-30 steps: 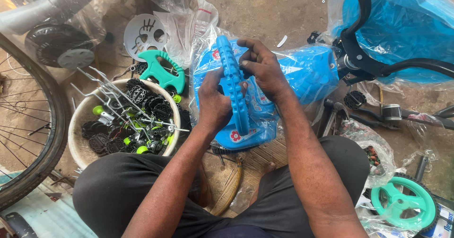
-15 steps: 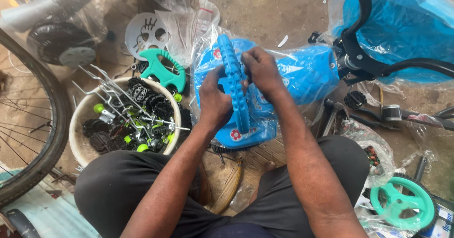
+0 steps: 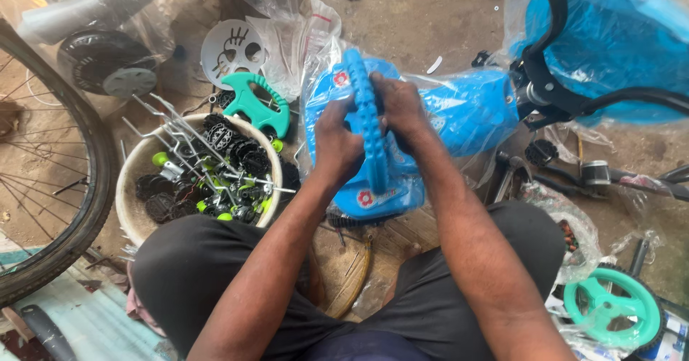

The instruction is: The person assembles a blue plastic toy tricycle by attaching the steering wheel to the front body. They use a screwdriver and pliers to tighten screws and secure the wheel in place.

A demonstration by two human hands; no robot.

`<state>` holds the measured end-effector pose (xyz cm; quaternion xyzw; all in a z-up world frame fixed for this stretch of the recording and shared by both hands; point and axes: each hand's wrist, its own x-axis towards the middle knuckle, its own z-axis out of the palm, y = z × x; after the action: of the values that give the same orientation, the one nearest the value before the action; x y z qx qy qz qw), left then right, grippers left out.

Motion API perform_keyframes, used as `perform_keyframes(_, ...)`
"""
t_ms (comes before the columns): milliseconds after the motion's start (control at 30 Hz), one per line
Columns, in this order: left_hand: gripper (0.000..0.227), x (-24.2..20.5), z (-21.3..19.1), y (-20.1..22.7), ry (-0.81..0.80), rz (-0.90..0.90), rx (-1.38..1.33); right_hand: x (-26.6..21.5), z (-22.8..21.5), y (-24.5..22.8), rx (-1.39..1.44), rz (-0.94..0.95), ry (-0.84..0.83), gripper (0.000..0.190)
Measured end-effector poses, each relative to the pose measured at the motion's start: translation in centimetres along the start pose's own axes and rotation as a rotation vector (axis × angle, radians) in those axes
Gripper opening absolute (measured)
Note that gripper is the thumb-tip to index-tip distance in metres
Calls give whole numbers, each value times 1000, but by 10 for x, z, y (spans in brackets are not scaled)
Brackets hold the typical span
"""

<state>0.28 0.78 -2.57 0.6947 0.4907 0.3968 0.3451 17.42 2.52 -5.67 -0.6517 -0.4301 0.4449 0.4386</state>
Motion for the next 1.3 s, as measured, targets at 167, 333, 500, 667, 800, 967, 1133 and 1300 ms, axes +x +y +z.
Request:
perform_keyframes(167,53,-6,11,-28,40,22,-7,-39,-4,-6,-319,-98,9,41)
perform_keyframes(333,54,-4,14,-37,22,-39,-212,-107,-55,-36,-541,14,-335,33)
perform_keyframes(500,40,1,4,-58,-78,-159,-686,-191,-3,24,-668,116,-1000,44)
perform_keyframes(667,31,12,29,-63,123,-318,-491,-222,125,186,-858,151,-817,35)
perform_keyframes(800,31,7,26,-65,170,-380,-404,-220,178,267,-784,151,-430,35)
perform_keyframes(967,34,5,-6,-66,225,-367,-327,-213,186,269,-743,243,-390,44)
perform_keyframes(1133,39,5,-26,-56,143,-413,-307,-202,184,245,-883,242,-561,40)
perform_keyframes(1300,39,7,-19,-52,124,-368,-285,-212,131,199,-961,234,-680,29)
